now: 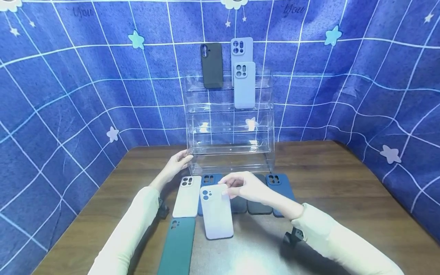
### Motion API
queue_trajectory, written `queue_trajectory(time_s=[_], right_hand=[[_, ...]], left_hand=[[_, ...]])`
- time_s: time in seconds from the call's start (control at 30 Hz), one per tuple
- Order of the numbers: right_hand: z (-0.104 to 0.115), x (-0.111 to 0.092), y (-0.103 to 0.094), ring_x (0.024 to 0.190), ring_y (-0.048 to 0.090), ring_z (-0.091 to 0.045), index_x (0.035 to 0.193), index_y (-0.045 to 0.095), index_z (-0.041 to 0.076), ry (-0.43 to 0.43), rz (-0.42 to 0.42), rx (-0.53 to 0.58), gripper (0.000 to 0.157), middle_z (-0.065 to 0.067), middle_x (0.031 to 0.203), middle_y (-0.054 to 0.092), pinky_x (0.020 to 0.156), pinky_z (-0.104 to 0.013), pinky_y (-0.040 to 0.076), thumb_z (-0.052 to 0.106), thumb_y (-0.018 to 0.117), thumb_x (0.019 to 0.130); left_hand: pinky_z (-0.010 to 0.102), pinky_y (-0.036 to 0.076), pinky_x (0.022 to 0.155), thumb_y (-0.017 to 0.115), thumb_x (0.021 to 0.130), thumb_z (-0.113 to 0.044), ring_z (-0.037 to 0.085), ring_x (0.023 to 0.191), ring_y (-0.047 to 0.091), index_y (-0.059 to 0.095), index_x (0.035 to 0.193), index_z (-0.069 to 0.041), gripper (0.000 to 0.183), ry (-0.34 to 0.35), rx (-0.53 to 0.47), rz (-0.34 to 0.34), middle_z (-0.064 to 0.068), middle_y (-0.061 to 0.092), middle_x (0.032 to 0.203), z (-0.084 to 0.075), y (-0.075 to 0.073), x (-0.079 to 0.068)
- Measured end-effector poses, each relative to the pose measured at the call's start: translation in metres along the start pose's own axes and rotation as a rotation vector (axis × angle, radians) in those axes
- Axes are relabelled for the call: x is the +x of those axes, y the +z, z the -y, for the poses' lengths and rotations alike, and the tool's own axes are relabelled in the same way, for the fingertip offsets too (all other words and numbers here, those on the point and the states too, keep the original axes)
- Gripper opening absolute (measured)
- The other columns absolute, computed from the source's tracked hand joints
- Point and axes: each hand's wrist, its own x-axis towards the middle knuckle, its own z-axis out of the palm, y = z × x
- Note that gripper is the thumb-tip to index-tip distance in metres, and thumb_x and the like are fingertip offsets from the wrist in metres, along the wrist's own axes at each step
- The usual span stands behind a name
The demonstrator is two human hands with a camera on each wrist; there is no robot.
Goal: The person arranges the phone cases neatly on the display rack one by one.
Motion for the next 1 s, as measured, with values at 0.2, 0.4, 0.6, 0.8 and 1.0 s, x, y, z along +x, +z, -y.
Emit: queue_trajectory(time_s=[0.2,0.4,0.6,0.8,1.0], right_hand=[[0.017,0.007,-0.017,0.085,0.066,-0.016,0.117,0.061,0.001,-0.021,-0.081,0.011,0.033,-0.016,0.1,0.067,0.077,-0.039,0.059,0.011,0.067,0.086],[0.035,0.018,-0.038,0.083,0.066,-0.013,0.118,0.061,0.0,-0.064,-0.178,-0.012,0.033,-0.016,0.098,0.067,0.078,-0.042,0.058,0.009,0.066,0.086],[0.05,0.026,-0.06,0.081,0.067,-0.013,0.118,0.061,0.003,-0.083,-0.244,-0.091,0.032,-0.016,0.097,0.067,0.076,-0.033,0.059,0.015,0.065,0.089],[0.058,0.036,-0.081,0.083,0.067,-0.011,0.123,0.06,0.007,-0.082,-0.305,-0.178,0.036,-0.014,0.098,0.068,0.077,-0.027,0.057,0.021,0.064,0.09],[0.066,0.05,-0.094,0.083,0.067,-0.012,0.123,0.061,0.008,-0.074,-0.377,-0.209,0.036,-0.008,0.099,0.07,0.08,-0.03,0.056,0.022,0.064,0.09]], left_hand=[[0.041,0.042,0.105,0.057,0.094,-0.028,0.031,0.129,0.045,0.03,0.145,-0.002,0.063,0.001,0.009,0.001,0.02,0.041,0.142,0.006,0.0,0.002],[0.04,0.043,0.104,0.056,0.095,-0.026,0.031,0.128,0.046,0.031,0.144,-0.003,0.06,0.0,-0.007,0.002,0.02,0.044,0.139,0.005,-0.001,0.004],[0.038,0.047,0.1,0.059,0.093,-0.023,0.032,0.12,0.053,0.036,0.141,-0.001,0.057,0.018,0.04,-0.015,0.021,0.048,0.134,-0.001,0.002,0.005],[0.037,0.051,0.095,0.065,0.089,-0.023,0.032,0.119,0.054,0.037,0.141,-0.004,0.062,0.026,0.046,-0.061,0.02,0.049,0.134,-0.005,0.002,0.006],[0.039,0.044,0.104,0.065,0.088,-0.032,0.029,0.125,0.049,0.039,0.142,-0.009,0.064,0.126,0.099,-0.164,0.015,0.048,0.139,-0.015,-0.002,0.01]])
